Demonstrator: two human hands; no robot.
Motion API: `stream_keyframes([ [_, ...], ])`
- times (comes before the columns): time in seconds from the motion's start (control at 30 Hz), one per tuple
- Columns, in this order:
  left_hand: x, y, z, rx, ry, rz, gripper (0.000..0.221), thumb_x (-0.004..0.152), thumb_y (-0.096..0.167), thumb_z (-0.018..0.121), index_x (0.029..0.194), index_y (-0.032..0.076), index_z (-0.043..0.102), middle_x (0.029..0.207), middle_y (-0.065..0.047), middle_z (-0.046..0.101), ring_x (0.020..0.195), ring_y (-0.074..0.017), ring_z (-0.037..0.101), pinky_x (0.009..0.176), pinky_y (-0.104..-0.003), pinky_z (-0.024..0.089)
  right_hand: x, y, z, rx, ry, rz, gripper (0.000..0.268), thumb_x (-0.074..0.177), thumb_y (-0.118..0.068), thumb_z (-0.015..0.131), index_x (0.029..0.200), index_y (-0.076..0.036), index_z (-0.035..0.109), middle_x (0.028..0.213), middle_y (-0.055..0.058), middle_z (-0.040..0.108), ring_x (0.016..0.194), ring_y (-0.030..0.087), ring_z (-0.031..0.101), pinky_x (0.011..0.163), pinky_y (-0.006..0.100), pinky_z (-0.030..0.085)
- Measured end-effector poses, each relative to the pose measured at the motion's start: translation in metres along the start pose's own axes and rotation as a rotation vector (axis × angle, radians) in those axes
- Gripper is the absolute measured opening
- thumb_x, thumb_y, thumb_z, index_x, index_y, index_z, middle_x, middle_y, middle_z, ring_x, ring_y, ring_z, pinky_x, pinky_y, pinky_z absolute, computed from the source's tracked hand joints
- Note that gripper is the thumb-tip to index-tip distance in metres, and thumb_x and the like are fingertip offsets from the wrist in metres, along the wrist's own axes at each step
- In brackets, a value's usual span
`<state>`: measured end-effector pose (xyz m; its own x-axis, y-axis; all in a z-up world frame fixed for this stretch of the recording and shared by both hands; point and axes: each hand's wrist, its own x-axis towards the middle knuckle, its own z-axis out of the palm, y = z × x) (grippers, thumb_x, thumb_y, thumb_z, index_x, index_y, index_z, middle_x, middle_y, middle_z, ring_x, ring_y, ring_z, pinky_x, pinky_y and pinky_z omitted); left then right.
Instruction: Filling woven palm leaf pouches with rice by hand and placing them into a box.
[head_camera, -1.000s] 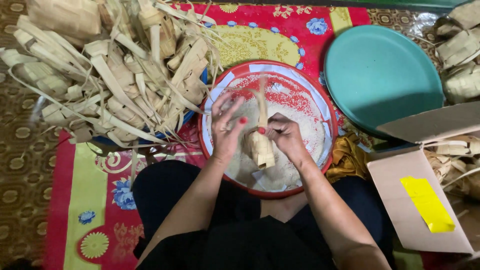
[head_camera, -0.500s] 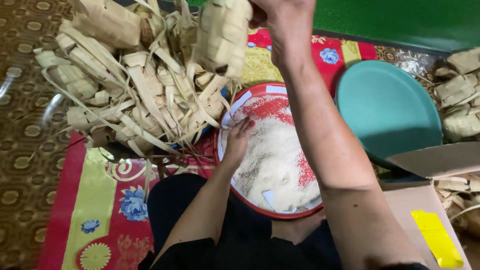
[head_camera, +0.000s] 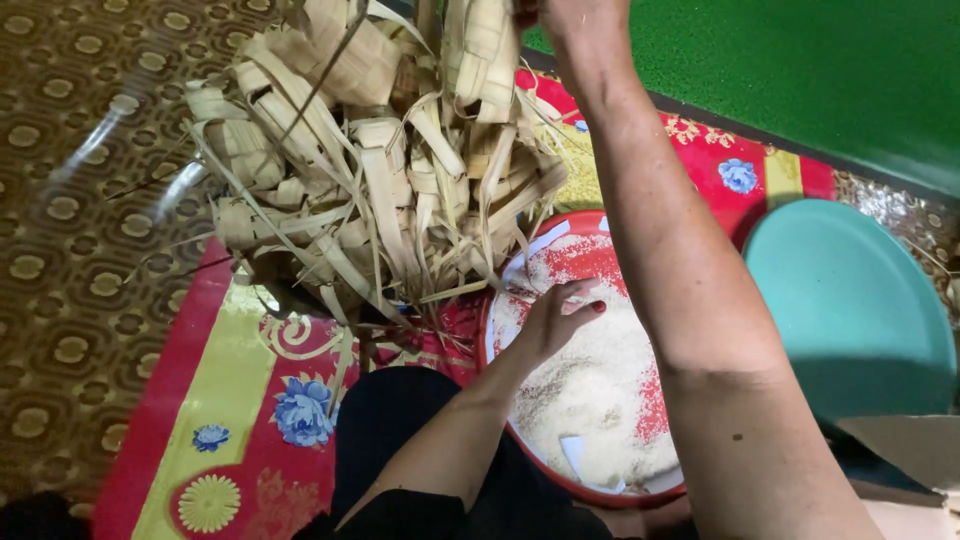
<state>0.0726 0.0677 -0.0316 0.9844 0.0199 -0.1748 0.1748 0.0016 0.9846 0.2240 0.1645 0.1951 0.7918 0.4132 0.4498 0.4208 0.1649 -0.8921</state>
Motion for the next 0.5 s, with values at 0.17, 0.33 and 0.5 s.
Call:
stream_keyframes([
  [0.17,0.002,-0.009,0.006,-0.169,0.008,-0.051,0.064,0.083,0.043,0.068,0.142,0.021,0.058,0.145,-0.014,0.061,0.132,-0.0374,0.057,0.098,-0.041,0.048,0.01,0.03,0.008,-0.051,-0.049,0.023,0.027,0.088,-0.008,0.082,0.069,-0.013,0.064,0.066,-0.003,0.065,0.054,0.006,0.058,0.042,0.027,0.049],
  [0.33,-0.008,0.017,-0.001,-0.142,0.073,-0.128,0.062,0.083,0.041,0.071,0.138,0.016,0.059,0.139,-0.01,0.063,0.124,-0.0293,0.062,0.095,-0.045,0.053,-0.001,0.048,0.014,-0.123,-0.174,-0.15,0.057,0.098,-0.007,0.086,0.06,-0.016,0.044,0.057,-0.007,0.045,0.052,0.004,0.039,0.047,0.022,0.028],
  [0.5,-0.01,0.024,-0.008,-0.192,0.24,0.04,0.061,0.081,0.035,0.075,0.133,0.006,0.059,0.132,-0.018,0.065,0.121,-0.0297,0.064,0.099,-0.048,0.054,-0.003,0.051,0.008,-0.21,-0.218,-0.179,0.049,0.102,-0.013,0.077,0.065,-0.016,0.046,0.061,-0.008,0.043,0.058,0.003,0.035,0.052,0.024,0.026],
])
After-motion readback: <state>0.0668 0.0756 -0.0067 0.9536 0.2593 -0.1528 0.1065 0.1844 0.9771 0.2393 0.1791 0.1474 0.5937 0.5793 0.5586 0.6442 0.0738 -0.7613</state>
